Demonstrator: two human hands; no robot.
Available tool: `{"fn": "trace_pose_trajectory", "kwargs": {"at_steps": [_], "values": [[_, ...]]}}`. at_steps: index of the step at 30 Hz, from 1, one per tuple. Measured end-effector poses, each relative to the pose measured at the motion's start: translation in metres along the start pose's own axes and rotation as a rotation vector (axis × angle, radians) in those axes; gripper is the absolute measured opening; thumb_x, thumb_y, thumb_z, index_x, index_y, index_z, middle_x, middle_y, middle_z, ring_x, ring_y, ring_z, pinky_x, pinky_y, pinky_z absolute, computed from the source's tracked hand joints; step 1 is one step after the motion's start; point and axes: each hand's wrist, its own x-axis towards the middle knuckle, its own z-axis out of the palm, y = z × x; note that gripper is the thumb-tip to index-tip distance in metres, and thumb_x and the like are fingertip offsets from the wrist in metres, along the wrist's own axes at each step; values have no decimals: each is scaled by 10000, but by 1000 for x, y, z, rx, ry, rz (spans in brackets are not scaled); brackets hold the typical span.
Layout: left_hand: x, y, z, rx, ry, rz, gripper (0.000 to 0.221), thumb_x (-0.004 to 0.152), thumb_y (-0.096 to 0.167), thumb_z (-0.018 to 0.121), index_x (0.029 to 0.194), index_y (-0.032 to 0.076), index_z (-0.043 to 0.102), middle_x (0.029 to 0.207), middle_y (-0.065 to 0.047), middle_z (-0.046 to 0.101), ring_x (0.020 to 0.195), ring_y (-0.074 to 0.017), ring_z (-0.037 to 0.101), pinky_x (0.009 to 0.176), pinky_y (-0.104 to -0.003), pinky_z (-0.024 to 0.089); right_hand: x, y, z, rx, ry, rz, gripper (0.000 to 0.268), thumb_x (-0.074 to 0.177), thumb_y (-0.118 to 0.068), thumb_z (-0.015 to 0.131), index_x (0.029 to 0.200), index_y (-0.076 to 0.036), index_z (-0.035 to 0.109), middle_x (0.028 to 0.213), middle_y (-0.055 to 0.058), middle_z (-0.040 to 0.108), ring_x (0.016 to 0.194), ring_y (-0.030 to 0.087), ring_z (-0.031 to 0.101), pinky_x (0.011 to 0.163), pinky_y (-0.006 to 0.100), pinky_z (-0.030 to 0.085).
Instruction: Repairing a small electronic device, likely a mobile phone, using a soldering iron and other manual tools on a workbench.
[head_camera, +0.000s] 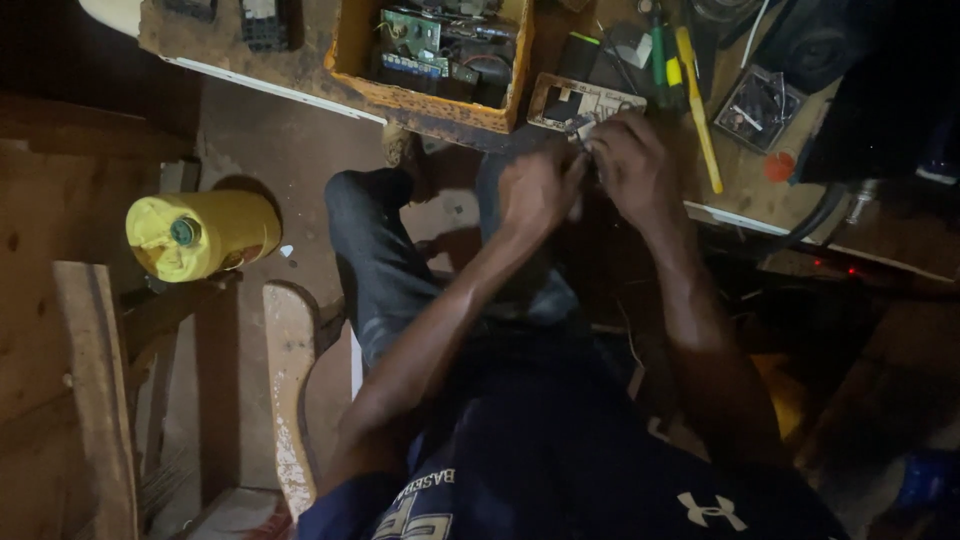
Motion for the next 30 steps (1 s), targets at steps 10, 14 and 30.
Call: {"fn": "trace_pose_trajectory", "kwargs": {"at_steps": [10, 14, 30], "values": [[12, 13, -22, 70, -102, 73, 403, 1009, 509, 547, 1207, 247, 779, 948, -165, 818, 990, -403, 795, 874, -598, 615, -28, -46, -69, 194, 173, 326, 139, 1131, -80, 703, 1225, 13, 744, 986, 188, 674, 850, 370, 705, 694, 446, 580], [6, 31, -35, -44, -61, 132, 436, 1032, 516, 604, 1169, 147, 790, 962, -220, 806, 1010, -476, 751, 891, -616, 585, -74, -45, -106, 306, 458, 573, 126, 1102, -120, 723, 1188, -35, 759, 953, 114, 676, 867, 182, 670, 761, 363, 596], [-6, 28, -62, -328, -121, 237, 113, 1013, 182, 627, 1061, 156, 726, 1079, -64, 799, 982, -236, 783, 789, -409, 591, -479, 249, -344, -250, 1013, 260, 505, 989, 462, 665, 1405, 194, 566, 1350, 450, 633, 1220, 590, 671, 1000, 679, 644]]}}
